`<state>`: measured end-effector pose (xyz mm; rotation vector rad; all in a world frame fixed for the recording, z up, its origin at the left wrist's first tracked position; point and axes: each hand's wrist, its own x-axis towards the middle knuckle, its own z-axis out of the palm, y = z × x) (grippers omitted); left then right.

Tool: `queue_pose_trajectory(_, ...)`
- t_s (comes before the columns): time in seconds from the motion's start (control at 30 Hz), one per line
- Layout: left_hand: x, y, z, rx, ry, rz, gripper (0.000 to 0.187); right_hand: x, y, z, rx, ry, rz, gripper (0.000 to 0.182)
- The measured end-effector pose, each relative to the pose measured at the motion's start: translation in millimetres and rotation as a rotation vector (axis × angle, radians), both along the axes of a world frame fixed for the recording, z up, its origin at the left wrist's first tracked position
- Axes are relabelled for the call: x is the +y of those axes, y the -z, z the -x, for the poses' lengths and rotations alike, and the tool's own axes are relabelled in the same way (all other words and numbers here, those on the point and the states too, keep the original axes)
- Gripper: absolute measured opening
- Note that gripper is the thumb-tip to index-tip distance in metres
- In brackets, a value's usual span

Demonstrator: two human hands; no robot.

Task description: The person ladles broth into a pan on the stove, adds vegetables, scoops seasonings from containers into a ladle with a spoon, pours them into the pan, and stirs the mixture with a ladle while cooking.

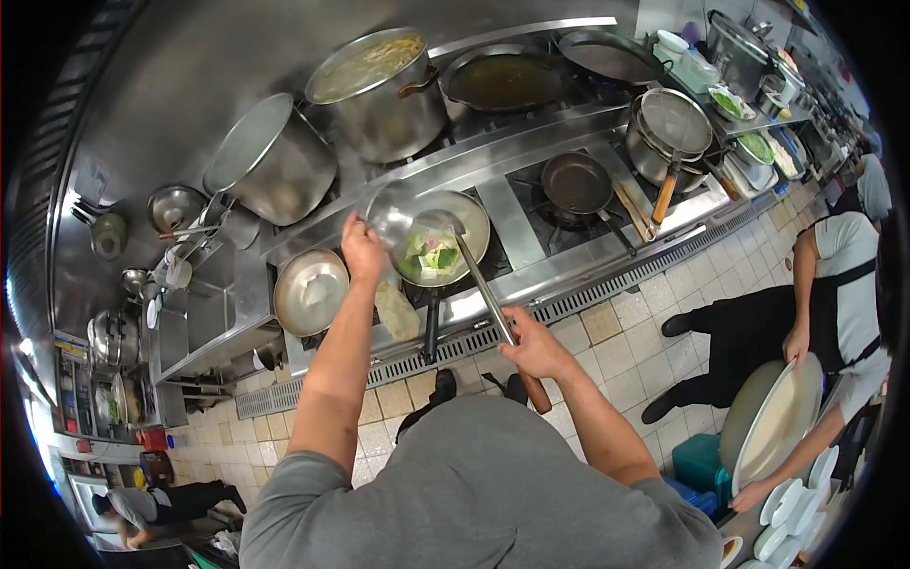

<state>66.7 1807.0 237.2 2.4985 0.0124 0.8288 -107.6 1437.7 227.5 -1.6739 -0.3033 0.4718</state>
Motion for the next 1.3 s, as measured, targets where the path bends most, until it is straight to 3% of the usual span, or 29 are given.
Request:
queue_pose_trajectory(0.07,0,-6,-4,-0.111,-0.135,-0.085,0.009,-6,-8,3,0.011,0.011,0.054,0.062)
queue_pose_trajectory(0.2,-2,-13,-10,-0.248,-0.177,-0.08,0.014,-12,-24,8,0.057,0.022,0.096,0.061)
queue_pose_trajectory(0.27,-14,-4,-7,-0.227,-0.069,-0.05,0.016,-11,-21,7,0.061,0.034,0.072,0.061)
queue_pose_trajectory(0.33,-21,-2,-4,0.026,0.19,-0.199,0.019,-12,-16,4,0.058,0.043,0.051,0.06)
queue_pose_trajectory(0.37,-22,-4,-7,0.022,0.196,-0.201,0.019,-12,-13,3,0.054,0.032,0.023,0.06)
queue_pose_trajectory(0.47,-25,-4,-10,-0.305,-0.169,-0.157,0.019,-15,-10,7,0.048,0.029,-0.005,0.06)
queue_pose_trajectory(0.5,-20,-6,-12,-0.362,-0.194,-0.173,0.015,-14,-11,6,0.036,0.021,-0.013,0.059)
queue_pose_trajectory(0.53,-18,-7,-12,-0.363,-0.198,-0.174,0.015,-15,-11,4,0.034,0.016,-0.012,0.059)
queue_pose_trajectory(0.6,-10,-3,-11,-0.045,-0.066,0.087,0.012,-16,-10,0,-0.005,0.014,0.044,0.061)
queue_pose_trajectory(0.67,11,6,-13,-0.146,-0.109,-0.011,0.011,-19,0,-7,0.02,0.047,0.002,0.061)
queue_pose_trajectory(0.73,32,9,-7,0.036,-0.346,0.506,0.011,-26,3,-14,0.051,0.084,-0.031,0.061)
queue_pose_trajectory(0.77,37,16,0,0.043,-0.354,0.51,0.011,-30,3,-18,0.076,0.136,-0.099,0.062)
queue_pose_trajectory(0.87,41,4,39,-0.026,-0.125,1.422,0.01,-36,37,-41,0.158,0.252,-0.213,0.061)
queue_pose_trajectory(0.97,68,27,78,0.039,-0.102,1.514,0.016,-44,102,-75,0.063,0.388,0.127,0.051)
queue_pose_trajectory(1.0,74,30,87,0.052,-0.108,1.526,0.016,-40,114,-81,0.072,0.392,0.142,0.051)
queue_pose_trajectory(1.07,82,36,107,0.112,-0.096,1.602,0.014,-41,126,-91,0.51,0.392,-0.211,0.041)
queue_pose_trajectory(1.2,84,38,106,0.091,-0.039,1.632,0.014,-26,135,-112,0.537,0.398,-0.115,0.029)
queue_pose_trajectory(1.3,75,31,82,0.115,0.044,1.65,0.015,-18,162,-131,0.383,0.472,0.091,0.028)
